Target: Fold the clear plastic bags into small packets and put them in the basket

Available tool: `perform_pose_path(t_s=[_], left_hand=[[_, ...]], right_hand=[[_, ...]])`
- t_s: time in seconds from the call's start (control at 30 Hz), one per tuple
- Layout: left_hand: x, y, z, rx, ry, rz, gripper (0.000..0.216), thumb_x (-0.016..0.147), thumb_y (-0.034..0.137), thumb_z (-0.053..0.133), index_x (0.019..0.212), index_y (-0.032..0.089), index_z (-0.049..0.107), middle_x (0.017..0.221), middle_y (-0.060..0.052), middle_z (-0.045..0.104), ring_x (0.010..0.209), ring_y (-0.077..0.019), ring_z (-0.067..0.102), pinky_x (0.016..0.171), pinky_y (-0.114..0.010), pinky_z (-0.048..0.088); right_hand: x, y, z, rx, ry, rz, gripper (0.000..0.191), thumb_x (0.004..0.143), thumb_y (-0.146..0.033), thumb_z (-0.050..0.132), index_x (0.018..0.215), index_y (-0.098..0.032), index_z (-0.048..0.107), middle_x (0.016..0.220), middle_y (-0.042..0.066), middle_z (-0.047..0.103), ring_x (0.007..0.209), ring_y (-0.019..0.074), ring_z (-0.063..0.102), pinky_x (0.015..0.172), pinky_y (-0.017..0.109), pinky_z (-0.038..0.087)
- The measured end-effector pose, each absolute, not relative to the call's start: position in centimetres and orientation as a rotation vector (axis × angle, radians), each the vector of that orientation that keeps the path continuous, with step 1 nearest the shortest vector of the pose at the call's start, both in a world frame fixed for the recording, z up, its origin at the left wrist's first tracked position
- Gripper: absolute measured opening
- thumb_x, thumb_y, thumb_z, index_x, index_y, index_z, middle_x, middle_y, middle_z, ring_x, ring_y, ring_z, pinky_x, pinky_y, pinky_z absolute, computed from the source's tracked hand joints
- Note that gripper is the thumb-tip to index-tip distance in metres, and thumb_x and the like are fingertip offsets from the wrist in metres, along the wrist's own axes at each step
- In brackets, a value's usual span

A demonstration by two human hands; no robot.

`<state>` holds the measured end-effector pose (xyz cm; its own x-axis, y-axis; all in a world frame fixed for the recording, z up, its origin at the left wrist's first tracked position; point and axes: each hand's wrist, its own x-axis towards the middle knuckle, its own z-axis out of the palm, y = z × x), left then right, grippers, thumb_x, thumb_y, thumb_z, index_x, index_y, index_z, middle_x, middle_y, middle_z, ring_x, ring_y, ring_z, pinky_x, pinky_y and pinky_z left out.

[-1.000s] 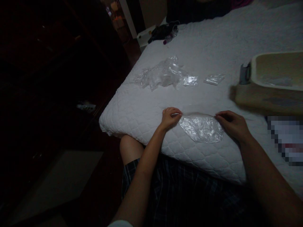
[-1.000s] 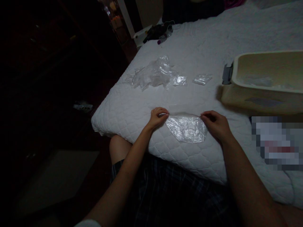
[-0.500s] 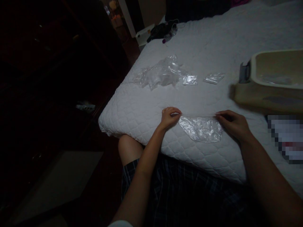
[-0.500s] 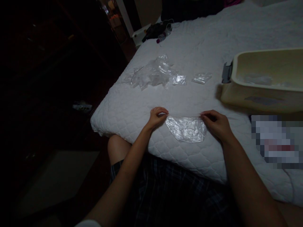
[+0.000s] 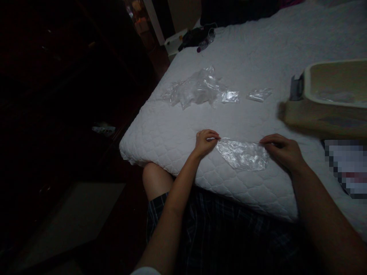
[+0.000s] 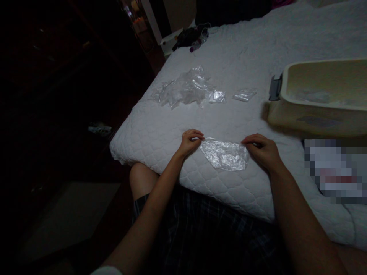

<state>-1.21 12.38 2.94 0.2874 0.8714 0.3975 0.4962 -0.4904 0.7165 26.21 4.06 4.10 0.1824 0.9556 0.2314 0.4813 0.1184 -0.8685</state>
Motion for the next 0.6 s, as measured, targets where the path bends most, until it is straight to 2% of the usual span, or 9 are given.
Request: perform_pose_path(t_s=[0.3,0.6], left_hand=[[-1.24,12.18,3.01,2.095,1.226,1.096,0.021,0.073,0.006,0.066,0.073,0.025,0.074,0.089,0.001,0.074,0.092,-0.0169,0.066,0.099,-0.041,0.039],[-1.56,12.16,3.86,2.169,1.271,0.869,0.014,0.079,0.015,0.065,0.076,0.026,0.073,0.097,0.002,0.073,0.101,-0.0174,0.063,0.102,-0.04,0.036]], right_hand=[[26.01,4.25,3.53,-1.537,-1.466,0.575,0.009,0.069,-0.027,0.062,0.071,-0.022,0.069,0.082,0.005,0.067,0.079,0.0191,0.061,0.074,0.033,0.047],[25.89,4.12,3.67,-1.541,-1.496,0.562,0.011,0.07,-0.026,0.059,0.072,-0.022,0.068,0.082,0.005,0.066,0.079,0.0199,0.06,0.072,0.034,0.045]])
